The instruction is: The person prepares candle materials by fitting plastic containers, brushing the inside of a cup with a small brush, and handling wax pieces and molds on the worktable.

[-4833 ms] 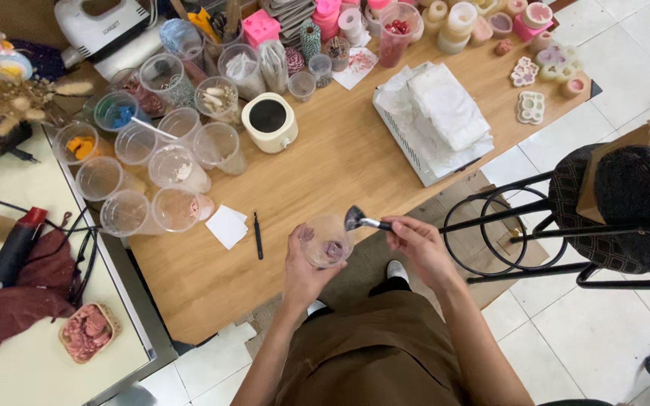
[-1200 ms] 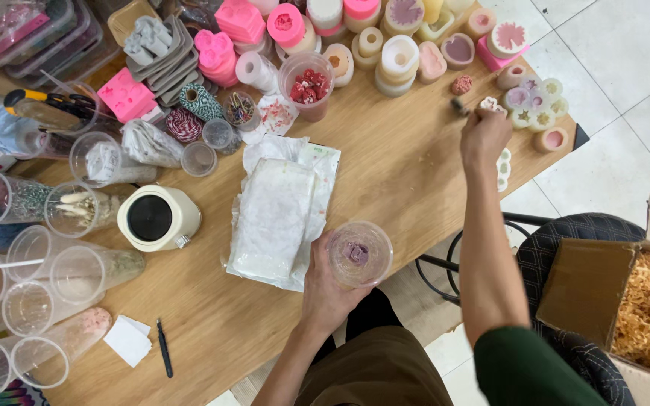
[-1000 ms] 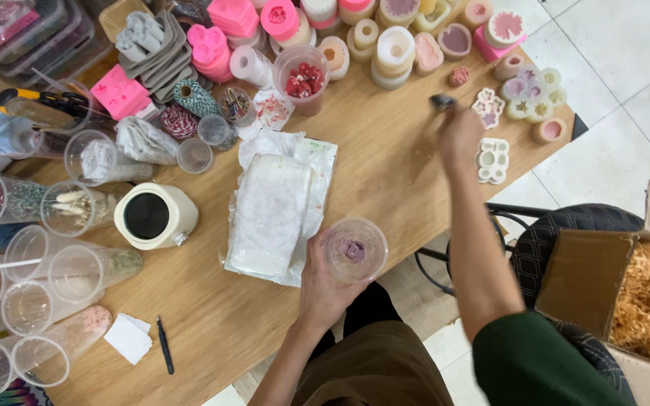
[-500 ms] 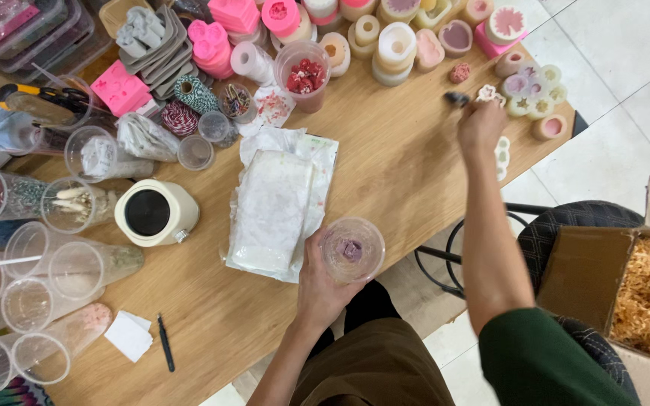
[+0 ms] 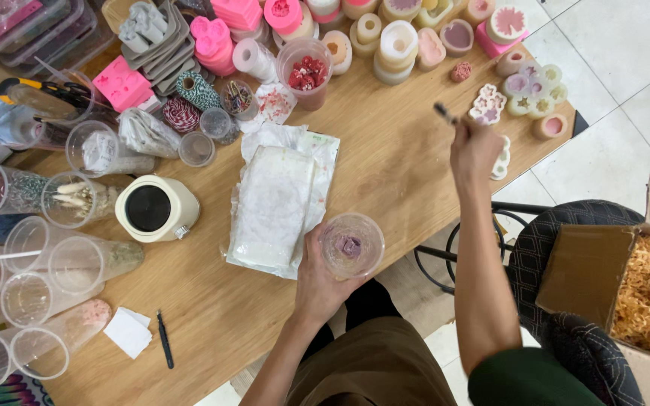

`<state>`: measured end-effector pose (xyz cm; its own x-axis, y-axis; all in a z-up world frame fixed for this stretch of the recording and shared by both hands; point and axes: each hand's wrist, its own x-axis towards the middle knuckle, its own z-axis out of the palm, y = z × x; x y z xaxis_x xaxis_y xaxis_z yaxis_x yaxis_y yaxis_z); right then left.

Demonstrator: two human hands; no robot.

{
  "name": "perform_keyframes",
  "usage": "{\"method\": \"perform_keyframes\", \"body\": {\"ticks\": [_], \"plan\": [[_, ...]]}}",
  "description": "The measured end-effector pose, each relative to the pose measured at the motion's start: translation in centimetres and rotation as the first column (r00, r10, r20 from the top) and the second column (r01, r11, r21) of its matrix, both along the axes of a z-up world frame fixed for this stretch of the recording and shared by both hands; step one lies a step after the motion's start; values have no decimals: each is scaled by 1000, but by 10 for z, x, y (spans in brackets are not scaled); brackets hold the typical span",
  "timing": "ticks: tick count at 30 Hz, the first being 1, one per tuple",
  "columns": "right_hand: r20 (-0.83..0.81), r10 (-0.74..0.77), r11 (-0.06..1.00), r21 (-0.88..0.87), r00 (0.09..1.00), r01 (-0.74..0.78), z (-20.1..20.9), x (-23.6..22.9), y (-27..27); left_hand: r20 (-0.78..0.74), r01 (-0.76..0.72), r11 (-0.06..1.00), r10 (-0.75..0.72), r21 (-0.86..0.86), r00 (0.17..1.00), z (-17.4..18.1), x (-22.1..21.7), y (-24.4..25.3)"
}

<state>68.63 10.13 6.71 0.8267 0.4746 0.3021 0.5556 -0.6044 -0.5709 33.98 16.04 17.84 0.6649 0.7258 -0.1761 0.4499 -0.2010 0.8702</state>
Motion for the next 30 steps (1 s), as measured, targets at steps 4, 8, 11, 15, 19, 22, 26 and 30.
{"method": "perform_keyframes", "body": {"ticks": [4,8,11,15,19,22,26,30], "plan": [[-88,4,999,51,996,1,-31,54,54,-54,0,999,-3,-45,999,4,-1,-4],[104,30,1000,-1,994,-30,-58,46,66,-105,21,999,-24,-25,994,1,4,3],[-64,136,985,-94,989,-141,-58,1,40,-83,51,999,-50,12,995,-3,14,7],[-188,216,948,-193,958,-252,-30,-77,-1,-69,33,994,-40,-106,997,-3,26,4],[-235,242,968,-7,941,-250,-7,-84,25,-41,64,998,-64,-1,997,-4,19,-2],[-35,238,971,-9,971,-238,-16,-48,87,-30,49,999,-50,-18,998,-6,11,-3],[75,246,969,-30,966,-244,-43,-19,132,-67,30,998,-33,-47,997,-7,1,-3],[-226,360,905,-150,905,-397,-59,-47,100,-51,15,999,-17,-39,999,-9,-3,0]]}}
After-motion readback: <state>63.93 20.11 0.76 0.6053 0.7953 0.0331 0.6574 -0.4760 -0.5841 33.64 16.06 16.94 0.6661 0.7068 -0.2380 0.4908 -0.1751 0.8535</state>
